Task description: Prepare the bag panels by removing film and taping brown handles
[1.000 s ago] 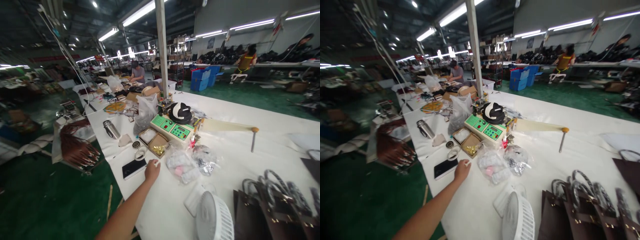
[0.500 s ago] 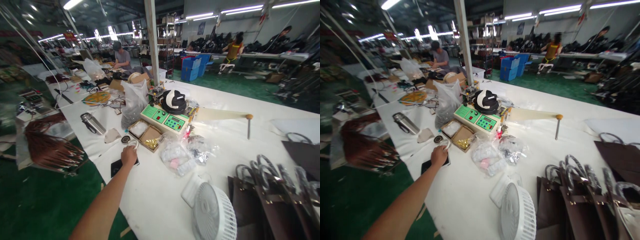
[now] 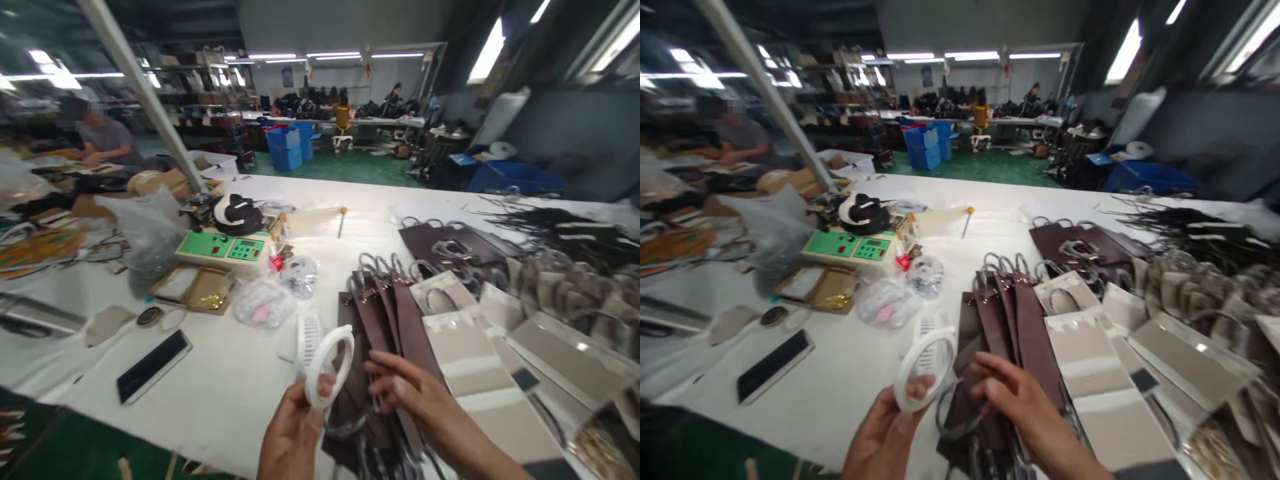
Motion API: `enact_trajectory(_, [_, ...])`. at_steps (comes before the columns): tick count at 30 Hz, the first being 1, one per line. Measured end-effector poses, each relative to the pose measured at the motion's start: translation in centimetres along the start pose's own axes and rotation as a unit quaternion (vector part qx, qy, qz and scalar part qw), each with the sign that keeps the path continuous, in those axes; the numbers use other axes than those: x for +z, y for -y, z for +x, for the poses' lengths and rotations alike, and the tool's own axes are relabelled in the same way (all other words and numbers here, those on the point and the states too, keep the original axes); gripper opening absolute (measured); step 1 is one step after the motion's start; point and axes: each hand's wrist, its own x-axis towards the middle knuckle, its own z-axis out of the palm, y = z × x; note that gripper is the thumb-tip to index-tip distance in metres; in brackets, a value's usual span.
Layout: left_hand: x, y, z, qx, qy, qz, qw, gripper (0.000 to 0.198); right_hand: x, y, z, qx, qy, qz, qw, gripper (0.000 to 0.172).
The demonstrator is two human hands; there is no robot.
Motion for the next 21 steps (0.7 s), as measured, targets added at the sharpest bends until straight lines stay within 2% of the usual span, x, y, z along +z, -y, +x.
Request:
enact_trajectory(1, [2.5,1.5,-1.6,-0.018,0.012,-0.047,0.999,0.041,-0.6,1.0,-0.1,-0.026,0.054,0.063,0.996,0.072])
enact_trajectory(3, [6.8,4.2,-4.2,-0.055,0.044,-0.099,0.993,0.042,-2.6,2.1,-1.1,-0.055,0.071,0.128,0.988,0.055])
enact_trajectory(5, [10.3,6.1,-6.3,-0.095,0.080,-0.097,0.988,0.042,-6.0,1.9,-3.1,-0.052,0.047,0.130,0.989,0.039])
enact_trajectory(8, [15.5,7.0,-8.4,-0.128,0.149,-0.049,0.979,0.055,-12.7,-0.1,-6.9,-0.093,-0.007,0.032,0.995,0.016])
enact_trajectory(9, [17.5,7.0,-8.8,-0.127,0.174,-0.020,0.976,0.061,-15.0,-0.9,-8.1,-0.126,-0.021,-0.014,0.992,0.014])
enact_trajectory(11, [22.1,7.0,-9.2,-0.116,0.226,0.056,0.966,0.066,-19.2,-1.9,-10.4,-0.177,-0.035,-0.089,0.980,0.023])
enact_trajectory(15, [31.0,9.1,-9.2,-0.103,0.275,0.192,0.936,0.053,-25.9,-2.8,-13.5,-0.191,-0.056,-0.126,0.972,0.028])
enact_trajectory(17, [33.5,11.0,-9.1,-0.106,0.268,0.211,0.934,0.051,-28.7,-4.3,-14.0,-0.175,-0.061,-0.103,0.977,0.025])
enact_trajectory(18, [34.1,12.0,-9.1,-0.112,0.260,0.217,0.934,0.051,-30.1,-5.5,-14.0,-0.157,-0.059,-0.090,0.982,0.027])
enact_trajectory(21, [33.6,15.1,-8.7,-0.140,0.219,0.234,0.937,0.057,-34.3,-10.4,-12.2,-0.076,-0.094,-0.085,0.989,0.057])
